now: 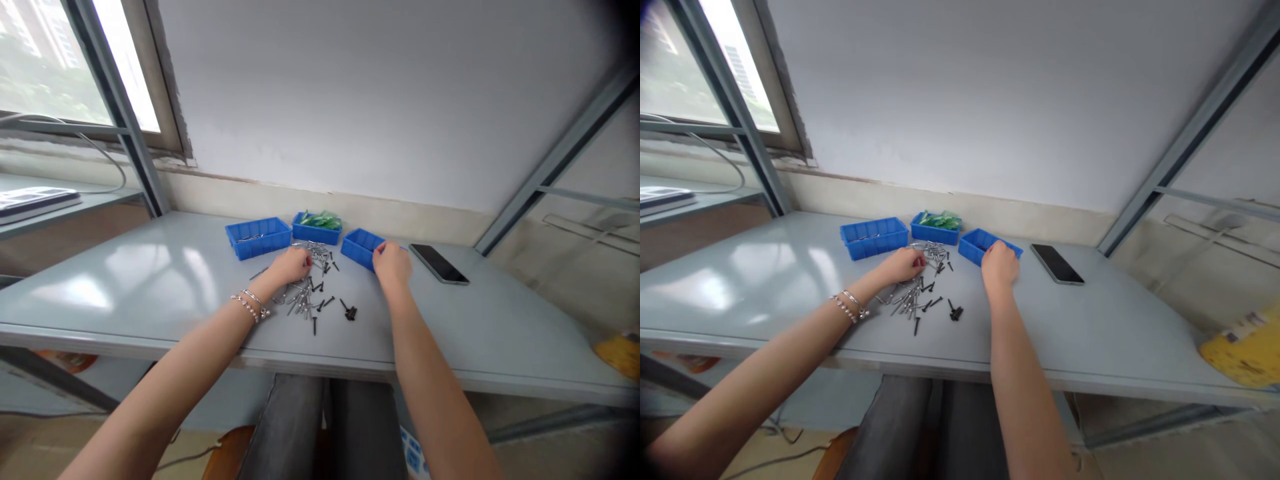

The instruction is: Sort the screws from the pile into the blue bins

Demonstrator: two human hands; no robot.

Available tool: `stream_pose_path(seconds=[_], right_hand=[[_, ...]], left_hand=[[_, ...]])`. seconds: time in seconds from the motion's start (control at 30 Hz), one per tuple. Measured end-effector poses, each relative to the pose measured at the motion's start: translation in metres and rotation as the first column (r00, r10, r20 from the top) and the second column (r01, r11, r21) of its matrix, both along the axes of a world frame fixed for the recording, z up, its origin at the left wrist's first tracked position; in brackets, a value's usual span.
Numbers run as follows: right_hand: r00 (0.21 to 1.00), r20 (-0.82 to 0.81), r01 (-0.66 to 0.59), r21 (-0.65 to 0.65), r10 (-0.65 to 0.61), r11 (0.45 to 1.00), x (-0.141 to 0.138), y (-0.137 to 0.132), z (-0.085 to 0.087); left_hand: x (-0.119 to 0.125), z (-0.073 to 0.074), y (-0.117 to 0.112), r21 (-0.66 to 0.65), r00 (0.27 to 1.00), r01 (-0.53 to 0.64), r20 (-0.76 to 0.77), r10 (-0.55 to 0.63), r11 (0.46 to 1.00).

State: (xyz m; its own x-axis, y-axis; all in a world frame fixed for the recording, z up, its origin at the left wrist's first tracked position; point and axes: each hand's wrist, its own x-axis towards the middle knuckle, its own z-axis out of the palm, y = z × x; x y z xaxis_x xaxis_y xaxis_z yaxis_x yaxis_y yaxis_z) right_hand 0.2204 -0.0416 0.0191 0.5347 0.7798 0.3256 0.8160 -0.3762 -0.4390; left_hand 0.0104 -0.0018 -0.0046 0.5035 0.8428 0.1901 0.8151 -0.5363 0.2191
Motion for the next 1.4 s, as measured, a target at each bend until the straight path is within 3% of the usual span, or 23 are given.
stream_pose_path(seconds=[0.23, 0.37, 0.43, 0.5, 0.57, 0.63, 0.83, 1.07, 1.4], right_hand=[[1.000, -0.001, -0.017, 0.012, 0.017, 1.000, 0.002, 0.000, 0.000], [0.982, 0.023, -0.191, 0.092, 0.190, 0.977, -0.003, 0.004, -0.001], [0.921, 0.012, -0.389, 0.113, 0.390, 0.914, -0.010, 0.006, -0.003], [0.815, 0.010, -0.577, 0.104, 0.579, 0.810, -0.020, 0.006, -0.006], [0.731, -0.003, -0.682, 0.046, 0.682, 0.730, -0.031, 0.005, -0.010], [0.687, -0.020, -0.726, -0.007, 0.726, 0.687, -0.039, 0.003, -0.013], [0.659, -0.035, -0.752, -0.067, 0.752, 0.656, -0.044, 0.000, -0.014], [0.649, -0.077, -0.759, -0.140, 0.757, 0.636, -0.047, -0.002, -0.015], [0.606, -0.173, -0.795, -0.141, 0.776, 0.589, -0.050, -0.002, -0.017]], left_hand=[[0.000, 0.000, 0.000, -0.017, 1.000, 0.010, 0.027, -0.010, 1.000], [0.000, -0.002, 0.003, -0.019, 1.000, 0.011, 0.018, -0.011, 1.000], [0.000, -0.002, 0.003, -0.017, 1.000, 0.010, 0.011, -0.010, 1.000], [0.000, -0.002, 0.003, -0.017, 1.000, -0.002, 0.006, 0.002, 1.000], [0.001, -0.001, 0.001, -0.018, 1.000, -0.021, 0.005, 0.021, 1.000], [0.001, 0.001, 0.000, -0.015, 1.000, -0.027, 0.011, 0.027, 1.000], [0.000, 0.002, -0.001, -0.038, 0.998, -0.008, 0.064, 0.011, 0.999], [0.003, 0.000, 0.001, 0.037, 0.984, 0.039, 0.174, -0.045, 0.999], [0.008, 0.006, -0.002, 0.115, 0.880, 0.102, 0.452, -0.144, 0.988]])
